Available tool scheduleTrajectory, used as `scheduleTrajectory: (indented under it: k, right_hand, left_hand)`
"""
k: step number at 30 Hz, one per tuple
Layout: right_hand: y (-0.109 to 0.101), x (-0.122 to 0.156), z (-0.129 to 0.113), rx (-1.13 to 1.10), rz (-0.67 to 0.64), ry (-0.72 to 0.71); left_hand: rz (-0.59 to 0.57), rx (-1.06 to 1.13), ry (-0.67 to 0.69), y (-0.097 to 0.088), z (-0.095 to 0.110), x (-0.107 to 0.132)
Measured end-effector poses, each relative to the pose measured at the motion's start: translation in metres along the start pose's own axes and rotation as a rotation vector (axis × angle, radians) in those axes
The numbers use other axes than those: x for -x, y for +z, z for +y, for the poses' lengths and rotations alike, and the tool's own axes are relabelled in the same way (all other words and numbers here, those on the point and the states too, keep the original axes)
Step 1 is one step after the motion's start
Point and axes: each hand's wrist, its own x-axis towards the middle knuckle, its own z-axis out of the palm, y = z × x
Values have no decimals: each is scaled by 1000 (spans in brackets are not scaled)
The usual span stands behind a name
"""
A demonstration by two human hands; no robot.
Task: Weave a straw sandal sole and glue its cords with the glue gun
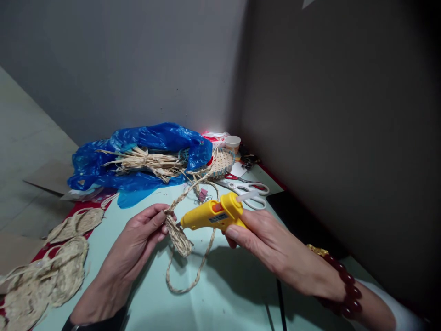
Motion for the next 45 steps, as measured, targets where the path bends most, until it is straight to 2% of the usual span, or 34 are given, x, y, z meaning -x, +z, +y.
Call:
scheduleTrajectory:
  k: [38,45]
  right_hand:
    - [0,2,3,23,-27,20]
    - [0,1,1,-14,-3,-20]
  left_hand:
    - [43,17,-6,3,4,2]
    - [24,3,-17,5,2,3]
